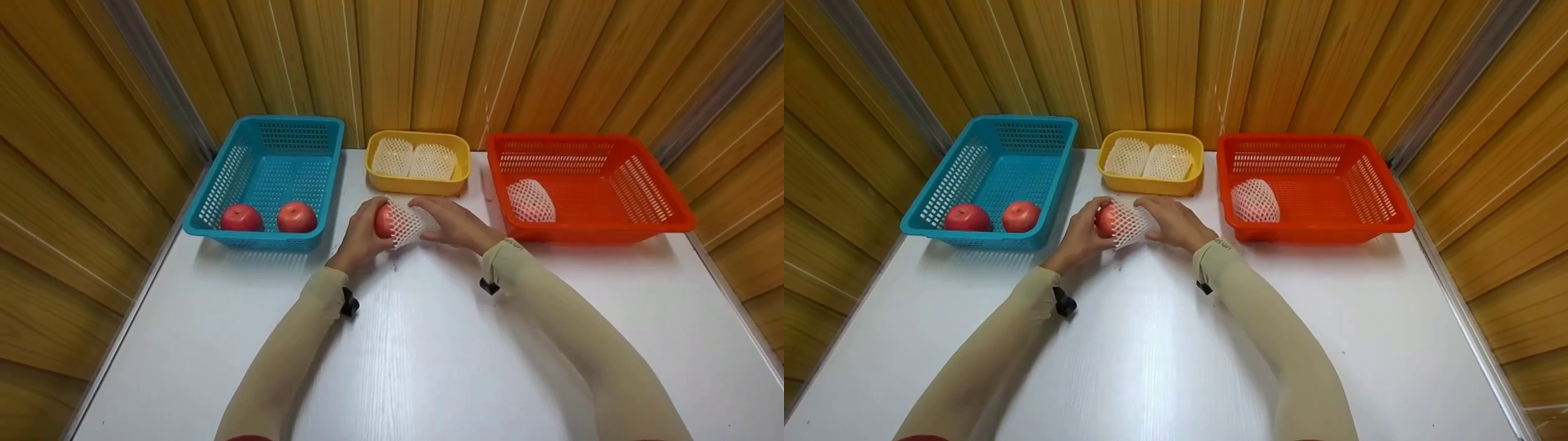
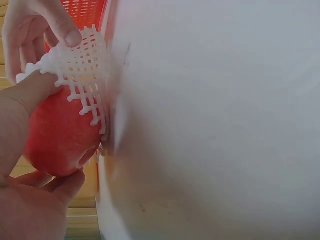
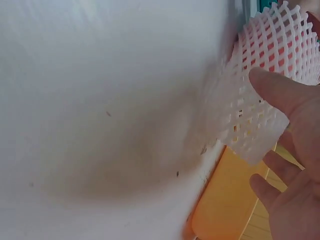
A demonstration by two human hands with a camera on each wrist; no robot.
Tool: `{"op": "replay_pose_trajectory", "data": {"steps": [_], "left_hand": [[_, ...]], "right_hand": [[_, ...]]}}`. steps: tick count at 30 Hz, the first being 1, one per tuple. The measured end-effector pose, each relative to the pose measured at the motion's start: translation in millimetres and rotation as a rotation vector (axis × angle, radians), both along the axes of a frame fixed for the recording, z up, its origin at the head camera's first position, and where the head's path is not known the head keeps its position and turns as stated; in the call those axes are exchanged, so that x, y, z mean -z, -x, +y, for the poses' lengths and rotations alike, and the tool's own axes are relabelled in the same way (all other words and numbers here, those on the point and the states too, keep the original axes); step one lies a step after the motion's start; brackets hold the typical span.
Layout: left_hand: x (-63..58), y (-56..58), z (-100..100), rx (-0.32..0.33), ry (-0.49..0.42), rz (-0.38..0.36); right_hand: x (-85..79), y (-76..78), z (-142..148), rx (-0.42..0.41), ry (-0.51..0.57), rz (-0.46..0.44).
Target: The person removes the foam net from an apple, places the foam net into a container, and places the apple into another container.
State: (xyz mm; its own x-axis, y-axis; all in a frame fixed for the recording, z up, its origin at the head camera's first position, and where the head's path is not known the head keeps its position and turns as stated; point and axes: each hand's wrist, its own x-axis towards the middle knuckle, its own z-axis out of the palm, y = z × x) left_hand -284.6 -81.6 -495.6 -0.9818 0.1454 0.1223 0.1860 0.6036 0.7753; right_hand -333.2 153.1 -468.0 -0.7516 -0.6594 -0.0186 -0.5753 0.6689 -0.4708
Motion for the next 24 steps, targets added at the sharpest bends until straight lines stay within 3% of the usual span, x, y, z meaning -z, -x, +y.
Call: {"op": "replay_pose_trajectory", "data": {"steps": [5, 12, 24], "left_hand": [[1.8, -1.5, -1.5, -0.019, -0.023, -0.021], [1.3, -6.4, -5.2, -0.031, -0.040, 0.007], [1.0, -14.4, -12.3, -0.076, -0.077, -0.027]], "right_hand": [[2.5, 1.7, -2.5, -0.015, 0.046, 0.049], [5.2, 5.5, -3.0, -0.062, 0.058, 0.182], [-1.2, 9.2, -5.4, -0.071, 0.057, 0.184]]}}
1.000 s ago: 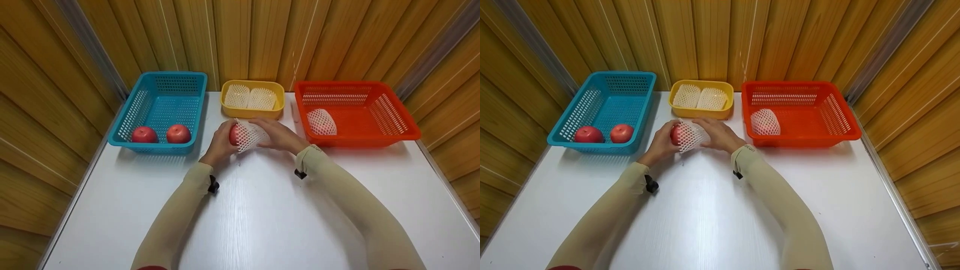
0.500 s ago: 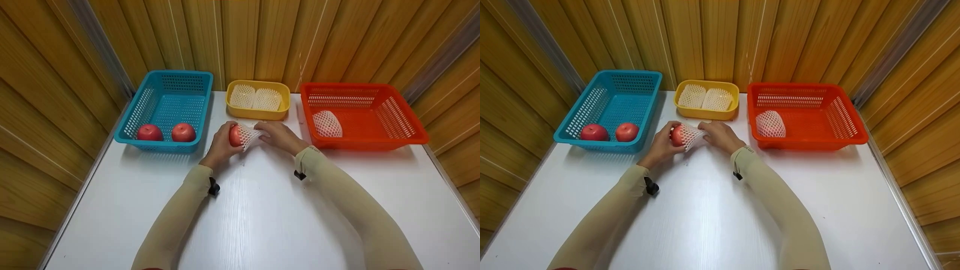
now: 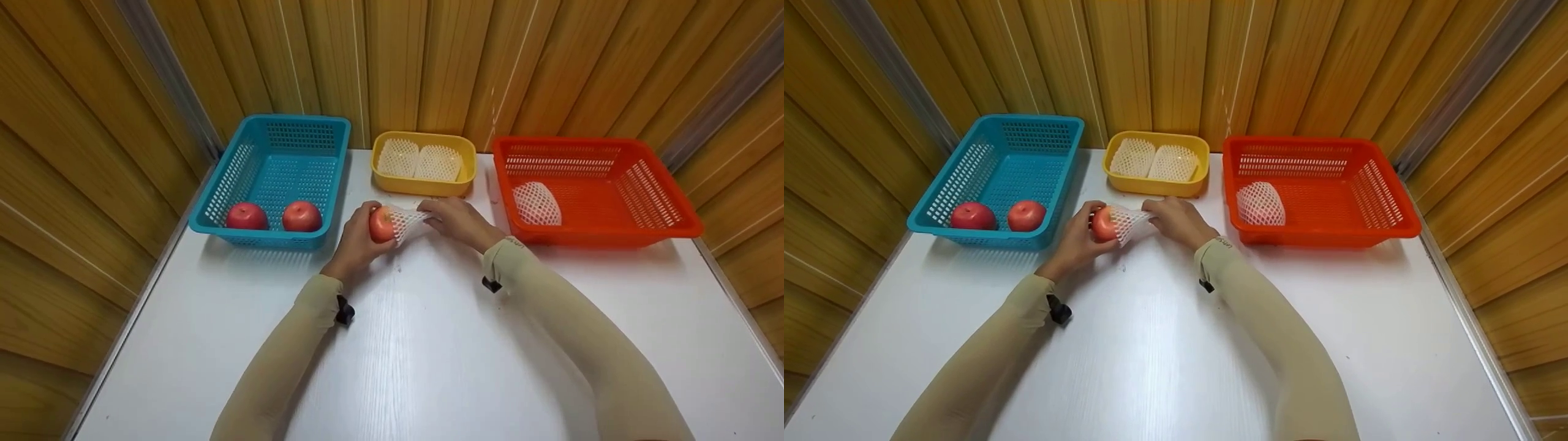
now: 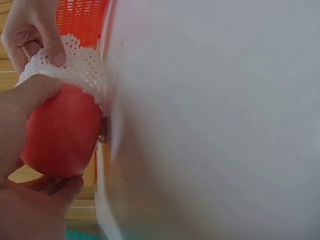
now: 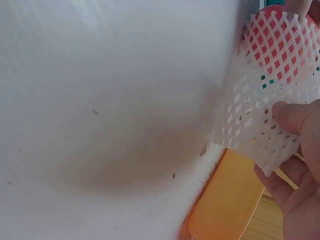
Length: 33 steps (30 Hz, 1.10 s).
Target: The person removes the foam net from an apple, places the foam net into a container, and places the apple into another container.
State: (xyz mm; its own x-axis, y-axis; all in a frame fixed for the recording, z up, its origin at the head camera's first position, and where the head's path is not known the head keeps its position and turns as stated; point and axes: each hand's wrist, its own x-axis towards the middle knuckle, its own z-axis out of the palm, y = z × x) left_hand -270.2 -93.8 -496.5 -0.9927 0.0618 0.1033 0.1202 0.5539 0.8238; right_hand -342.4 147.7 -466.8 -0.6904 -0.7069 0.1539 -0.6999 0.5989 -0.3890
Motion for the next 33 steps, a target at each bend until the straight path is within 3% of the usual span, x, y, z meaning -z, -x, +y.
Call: {"op": "replay_pose_trajectory", "data": {"steps": [10, 20, 33], "left_hand": [[2.3, -9.6, -8.9, -0.022, 0.043, -0.011], [-0.3, -15.4, -14.9, 0.023, 0.055, -0.007], [-7.3, -16.6, -19.0, 0.064, 0.102, -0.038]], "right_hand": [[-6.9, 3.7, 2.3, -0.018, 0.030, 0.039], [-11.8, 6.6, 2.6, -0.022, 0.024, 0.035], [-49.0, 14.5, 6.4, 0.078, -0.013, -0.031]]}}
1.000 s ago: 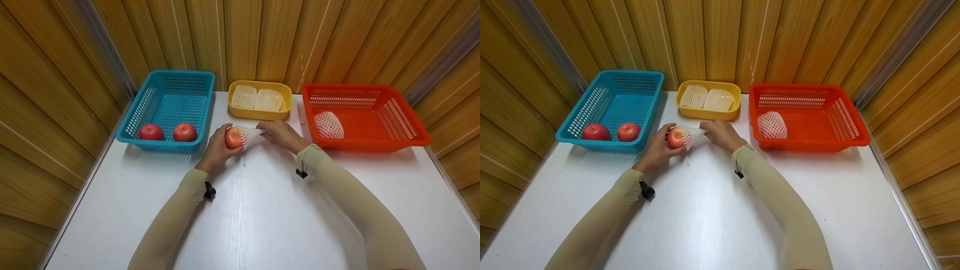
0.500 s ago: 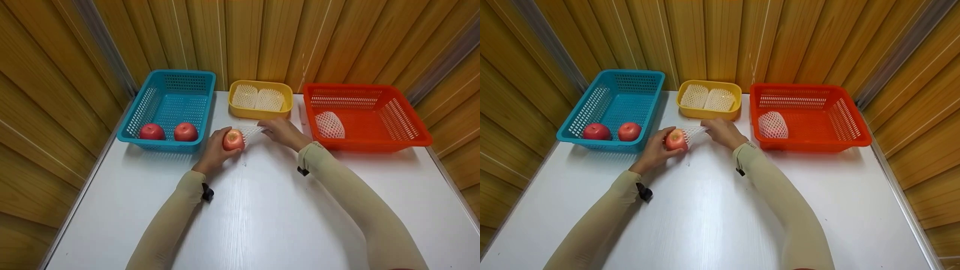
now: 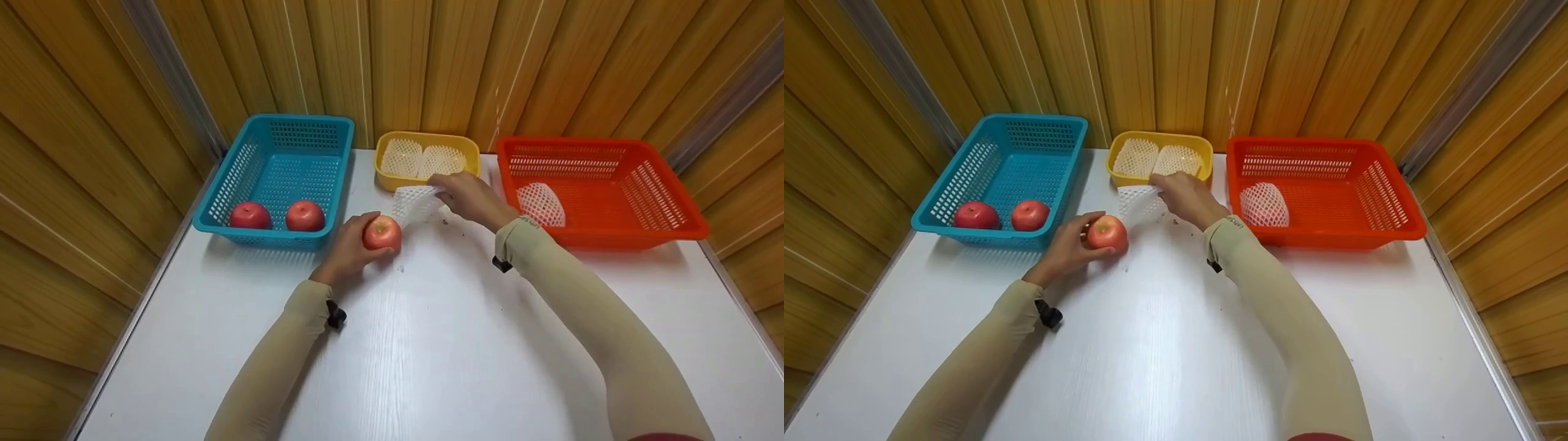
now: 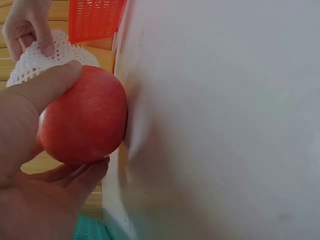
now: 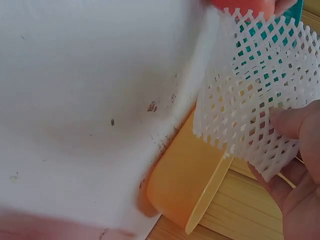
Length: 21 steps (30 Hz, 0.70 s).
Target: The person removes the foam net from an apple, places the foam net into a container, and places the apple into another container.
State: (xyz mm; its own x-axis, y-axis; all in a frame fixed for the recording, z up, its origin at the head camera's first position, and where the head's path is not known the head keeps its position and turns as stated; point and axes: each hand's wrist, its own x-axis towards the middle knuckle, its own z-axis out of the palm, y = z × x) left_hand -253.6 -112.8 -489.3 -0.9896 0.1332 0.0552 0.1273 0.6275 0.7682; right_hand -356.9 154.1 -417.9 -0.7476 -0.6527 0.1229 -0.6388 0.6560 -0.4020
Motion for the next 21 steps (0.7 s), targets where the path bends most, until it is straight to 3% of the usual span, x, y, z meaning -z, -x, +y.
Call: {"op": "replay_pose_trajectory", "data": {"steps": [4, 10, 21], "left_hand": [[1.2, 0.8, -1.9, 0.044, 0.027, 0.020], [3.4, 1.3, -5.0, 0.058, 0.048, 0.051], [2.4, 0.8, -3.6, 0.050, 0.050, 0.031]], "right_hand": [[-9.2, 2.5, -0.4, 0.049, -0.028, -0.009], [-20.1, 8.0, -2.6, 0.086, -0.024, -0.009], [-27.6, 24.8, 0.0, 0.071, 0.093, 0.141]]}}
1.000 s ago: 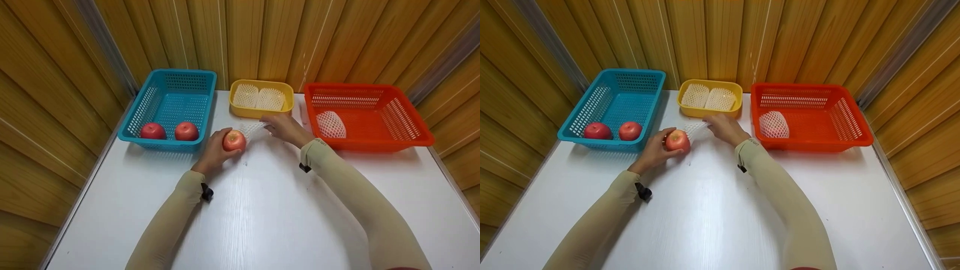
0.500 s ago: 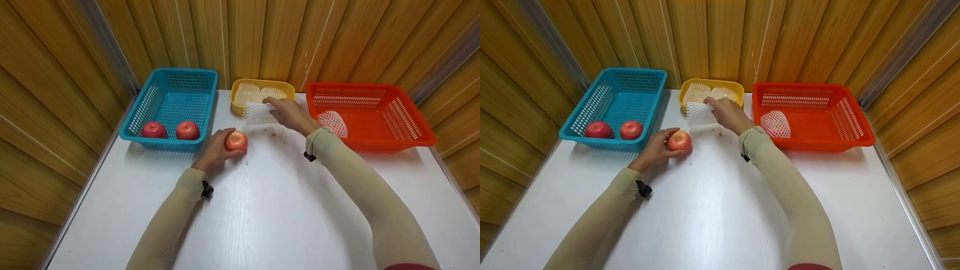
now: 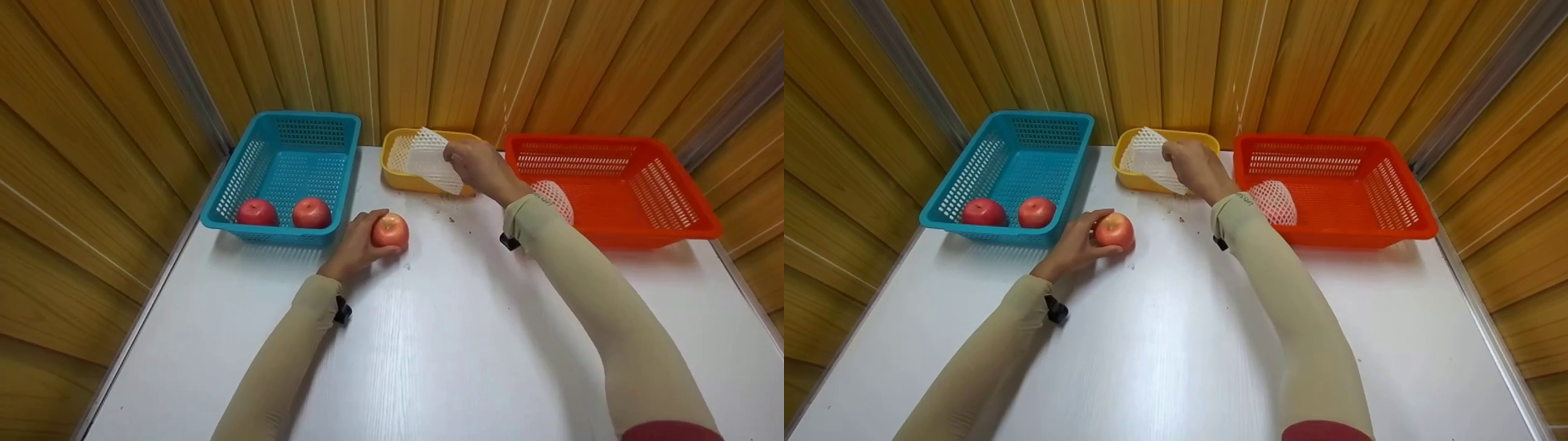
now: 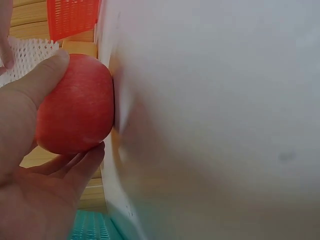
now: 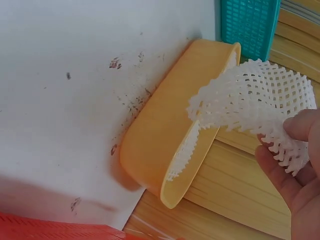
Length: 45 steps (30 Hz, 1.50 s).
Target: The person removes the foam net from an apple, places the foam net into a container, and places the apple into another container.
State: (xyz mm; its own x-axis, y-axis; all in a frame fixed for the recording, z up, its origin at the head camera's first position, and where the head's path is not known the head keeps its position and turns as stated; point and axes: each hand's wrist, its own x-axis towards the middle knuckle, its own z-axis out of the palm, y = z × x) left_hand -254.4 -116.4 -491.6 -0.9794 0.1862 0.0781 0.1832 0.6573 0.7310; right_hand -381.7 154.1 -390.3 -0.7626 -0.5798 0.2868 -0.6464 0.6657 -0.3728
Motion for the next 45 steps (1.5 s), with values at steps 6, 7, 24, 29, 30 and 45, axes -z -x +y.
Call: {"op": "replay_pose_trajectory", "data": {"steps": [6, 7, 24, 29, 30, 45], "left_hand": [[-1.6, 1.0, 1.3, 0.000, 0.024, 0.011], [-1.6, 1.1, 1.7, -0.002, 0.025, 0.008], [2.7, 2.7, 8.1, 0.015, 0.007, 0.035], [2.3, 1.6, 8.1, 0.007, -0.001, 0.011], [2.1, 1.5, 7.9, 0.006, 0.000, 0.006], [-1.5, 0.0, 3.8, -0.021, 0.033, -0.022]], "right_hand": [[-2.6, 14.9, 0.4, 0.023, 0.103, 0.028], [-2.5, 17.4, 0.5, 0.033, 0.118, 0.029], [28.5, 39.2, -2.3, 0.366, 0.393, -0.253], [38.3, 46.5, -2.7, 0.394, 0.427, -0.260], [40.1, 47.7, -2.7, 0.400, 0.428, -0.263], [55.5, 54.0, -8.4, 0.430, 0.313, -0.409]]}}
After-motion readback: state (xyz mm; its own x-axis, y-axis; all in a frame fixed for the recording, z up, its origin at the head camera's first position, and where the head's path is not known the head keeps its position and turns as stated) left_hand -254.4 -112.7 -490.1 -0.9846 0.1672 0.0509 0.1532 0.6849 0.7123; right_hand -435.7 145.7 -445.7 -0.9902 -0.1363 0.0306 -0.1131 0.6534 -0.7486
